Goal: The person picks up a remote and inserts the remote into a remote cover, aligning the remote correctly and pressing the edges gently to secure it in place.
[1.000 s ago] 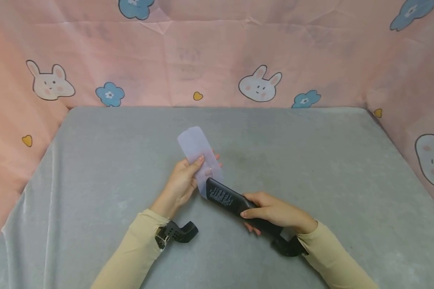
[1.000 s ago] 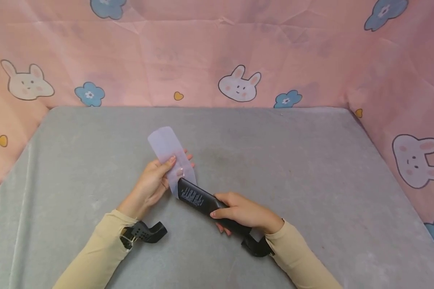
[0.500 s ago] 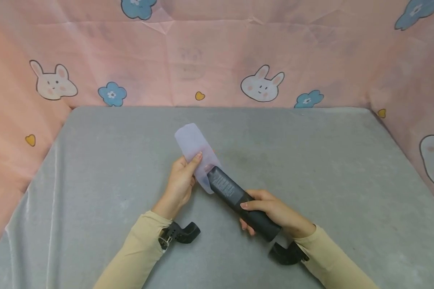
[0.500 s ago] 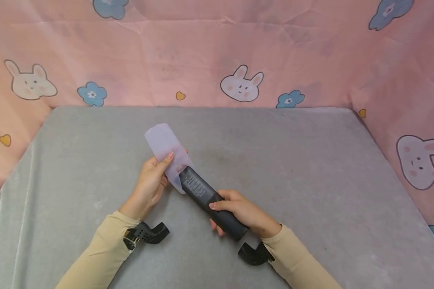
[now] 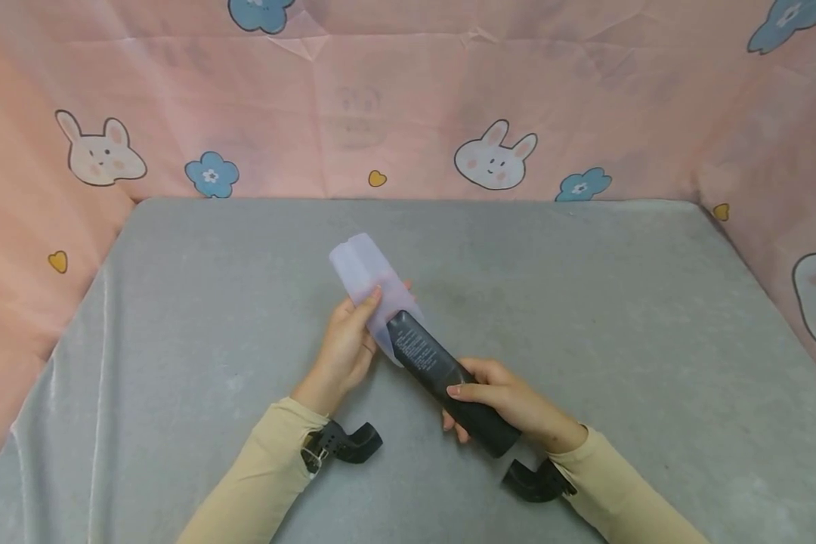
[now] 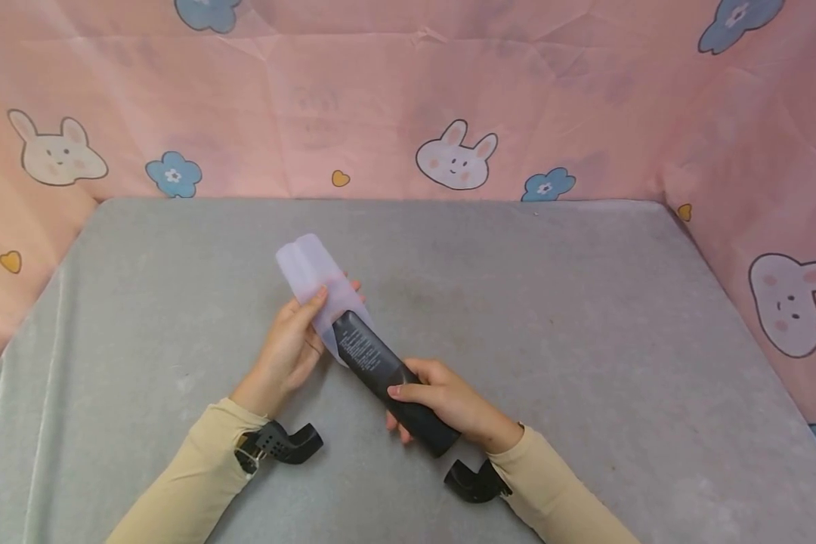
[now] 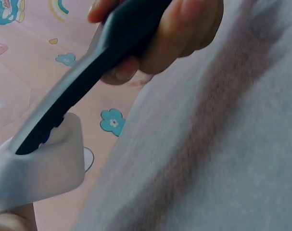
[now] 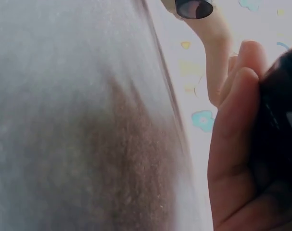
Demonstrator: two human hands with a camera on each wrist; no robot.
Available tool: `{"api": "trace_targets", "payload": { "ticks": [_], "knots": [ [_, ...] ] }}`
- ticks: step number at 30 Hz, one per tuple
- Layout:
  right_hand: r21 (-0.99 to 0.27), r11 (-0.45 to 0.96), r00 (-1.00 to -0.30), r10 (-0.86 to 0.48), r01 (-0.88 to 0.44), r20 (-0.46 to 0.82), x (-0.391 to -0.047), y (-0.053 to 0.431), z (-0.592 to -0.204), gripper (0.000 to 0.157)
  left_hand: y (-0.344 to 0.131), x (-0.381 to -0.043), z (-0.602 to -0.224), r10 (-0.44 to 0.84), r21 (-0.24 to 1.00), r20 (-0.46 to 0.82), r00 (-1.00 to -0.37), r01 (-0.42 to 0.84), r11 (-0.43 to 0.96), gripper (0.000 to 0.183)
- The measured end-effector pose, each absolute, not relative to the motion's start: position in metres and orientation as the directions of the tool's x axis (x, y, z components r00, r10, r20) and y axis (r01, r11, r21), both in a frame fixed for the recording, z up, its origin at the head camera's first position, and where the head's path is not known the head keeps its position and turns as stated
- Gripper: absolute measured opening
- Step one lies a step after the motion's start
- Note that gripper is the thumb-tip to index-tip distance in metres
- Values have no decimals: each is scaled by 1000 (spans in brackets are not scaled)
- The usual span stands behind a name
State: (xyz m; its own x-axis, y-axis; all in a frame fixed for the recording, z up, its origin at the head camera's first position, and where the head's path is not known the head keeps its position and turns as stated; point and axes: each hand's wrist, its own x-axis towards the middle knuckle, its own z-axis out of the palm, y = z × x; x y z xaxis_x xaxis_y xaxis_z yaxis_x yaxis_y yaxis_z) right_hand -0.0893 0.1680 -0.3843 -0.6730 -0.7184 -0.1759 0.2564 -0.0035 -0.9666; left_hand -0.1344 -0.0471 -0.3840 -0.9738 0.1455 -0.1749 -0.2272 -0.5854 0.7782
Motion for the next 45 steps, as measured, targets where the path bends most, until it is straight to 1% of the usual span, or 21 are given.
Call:
{"api": "trace_targets", "payload": {
  "ticks": [5,12,18,24,30,33,39,45],
  "knots": [
    [-966,-24,-679,-716,257,-162,-89,167,-386,22,-44,-131,-383,173,747,-164,-971,-237,-621,39],
    [-968,-92,-715,-691,233,-106,-88,165,-389,28,-39,-128,-383,167,724,-137,-976,-214,-656,39],
    [-972,-93,-716,-692,216,-93,-87,164,-389,27,-33,-124,-383,164,717,-123,-979,-202,-667,41],
    [-964,-114,-747,-656,239,-107,-85,162,-391,30,-24,-117,-384,193,717,-109,-975,-212,-664,41],
    [-953,-152,-769,-630,262,-111,-84,159,-391,25,-19,-113,-387,210,730,-91,-973,-209,-651,41],
    [-943,-160,-790,-596,291,-143,-83,159,-390,23,-16,-112,-389,219,727,-96,-971,-219,-651,41],
    [-935,-141,-824,-528,324,-206,-81,158,-389,32,-14,-111,-390,228,723,-100,-968,-228,-651,41],
    [-946,-124,-830,-524,299,-194,-82,156,-392,38,-18,-114,-386,176,728,-101,-979,-194,-658,37]
  ]
}}
